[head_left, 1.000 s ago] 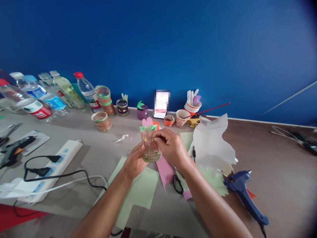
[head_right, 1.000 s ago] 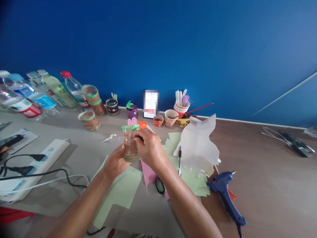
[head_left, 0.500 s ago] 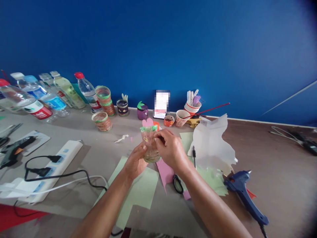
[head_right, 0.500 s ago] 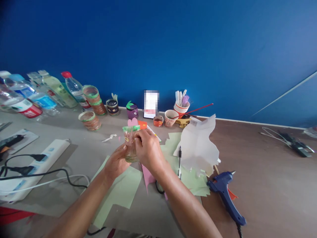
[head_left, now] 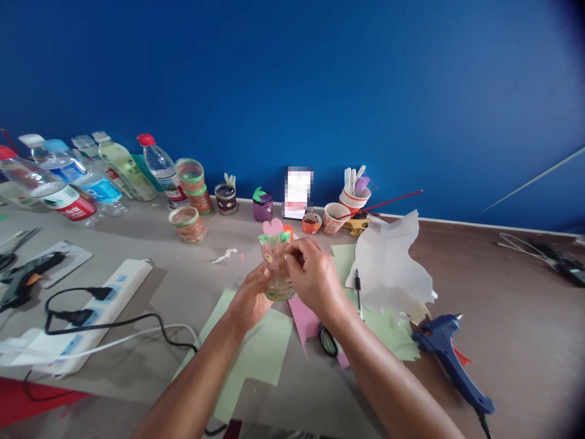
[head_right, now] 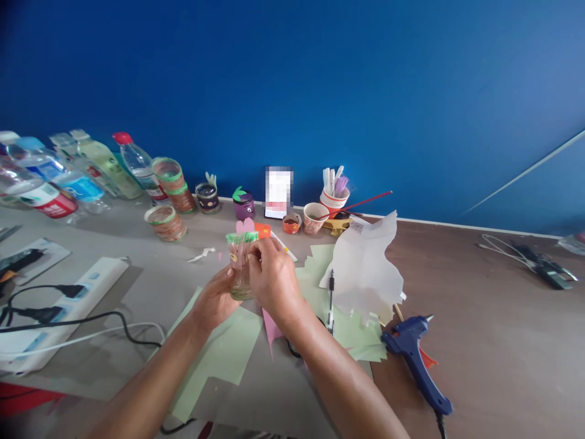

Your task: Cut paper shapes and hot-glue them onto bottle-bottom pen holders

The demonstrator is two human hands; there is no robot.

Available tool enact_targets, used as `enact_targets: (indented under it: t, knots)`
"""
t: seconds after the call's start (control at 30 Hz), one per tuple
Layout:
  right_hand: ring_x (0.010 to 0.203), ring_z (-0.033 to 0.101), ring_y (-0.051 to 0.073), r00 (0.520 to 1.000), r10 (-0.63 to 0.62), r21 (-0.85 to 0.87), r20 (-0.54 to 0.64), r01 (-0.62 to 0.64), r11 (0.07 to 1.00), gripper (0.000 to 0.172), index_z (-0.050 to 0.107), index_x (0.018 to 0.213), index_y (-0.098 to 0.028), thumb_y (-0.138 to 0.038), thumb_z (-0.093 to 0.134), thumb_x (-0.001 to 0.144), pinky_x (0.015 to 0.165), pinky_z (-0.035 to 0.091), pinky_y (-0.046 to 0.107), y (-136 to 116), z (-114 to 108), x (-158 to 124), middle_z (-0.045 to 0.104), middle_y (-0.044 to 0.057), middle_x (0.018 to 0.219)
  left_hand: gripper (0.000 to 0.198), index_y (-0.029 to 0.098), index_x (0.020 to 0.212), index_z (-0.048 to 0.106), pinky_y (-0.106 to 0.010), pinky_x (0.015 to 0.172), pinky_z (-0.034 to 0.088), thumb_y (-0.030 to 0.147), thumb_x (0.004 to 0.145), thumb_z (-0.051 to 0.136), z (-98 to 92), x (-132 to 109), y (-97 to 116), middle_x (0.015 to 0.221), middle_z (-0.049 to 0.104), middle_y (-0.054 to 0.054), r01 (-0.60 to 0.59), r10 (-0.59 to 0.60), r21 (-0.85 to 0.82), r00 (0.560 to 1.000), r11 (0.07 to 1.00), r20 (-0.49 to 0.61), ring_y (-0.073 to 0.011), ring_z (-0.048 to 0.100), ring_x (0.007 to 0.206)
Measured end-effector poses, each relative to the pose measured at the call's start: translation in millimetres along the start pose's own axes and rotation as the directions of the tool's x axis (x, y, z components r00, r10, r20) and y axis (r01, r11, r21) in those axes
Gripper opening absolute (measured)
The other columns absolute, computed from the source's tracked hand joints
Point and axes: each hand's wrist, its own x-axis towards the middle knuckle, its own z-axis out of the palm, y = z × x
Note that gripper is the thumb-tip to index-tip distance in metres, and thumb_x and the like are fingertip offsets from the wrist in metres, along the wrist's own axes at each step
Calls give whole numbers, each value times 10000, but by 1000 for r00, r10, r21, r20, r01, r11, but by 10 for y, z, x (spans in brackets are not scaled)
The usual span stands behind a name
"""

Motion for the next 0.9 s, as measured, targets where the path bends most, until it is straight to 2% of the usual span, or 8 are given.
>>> enact_targets:
  t: [0.23, 0.47, 0.67, 0.9]
  knots:
    - [703, 554, 173, 999, 30, 70, -41, -28, 997, 145, 578, 786, -202, -91, 484, 795, 645, 420, 278, -26, -117, 0, 592, 22, 769, 374, 164, 1150, 651, -357, 926, 422, 381, 850, 602, -58, 7, 12, 1148, 676, -105, 1, -2, -34, 1000, 999, -23, -261, 596, 1097]
    - [783, 579, 184, 992, -65, 58, 111, 59, 997, 254, 663, 752, -191, -63, 456, 822, 713, 439, 282, -107, -159, -48, 590, 42, 771, 289, 172, 1055, 684, -290, 833, 443, 360, 843, 624, -80, 11, 1, 1026, 699, -57, -16, 13, -81, 999, 997, -43, -197, 625, 970]
    - [753, 575, 178, 988, -83, 20, 128, 81, 997, 271, 688, 758, -188, -66, 456, 825, 677, 441, 277, -94, -142, -53, 580, 47, 789, 302, 167, 1081, 676, -300, 834, 443, 360, 863, 595, -73, 10, 18, 1004, 700, -69, -12, 11, -60, 1000, 998, -12, -209, 627, 958]
    - [772, 594, 181, 989, -83, 60, 120, 77, 995, 285, 712, 836, -205, -74, 459, 830, 698, 456, 279, -88, -175, -43, 610, 42, 802, 334, 166, 1111, 664, -318, 855, 434, 372, 856, 602, -83, 11, 0, 1046, 693, -81, -19, 19, -42, 1000, 999, -3, -227, 619, 998]
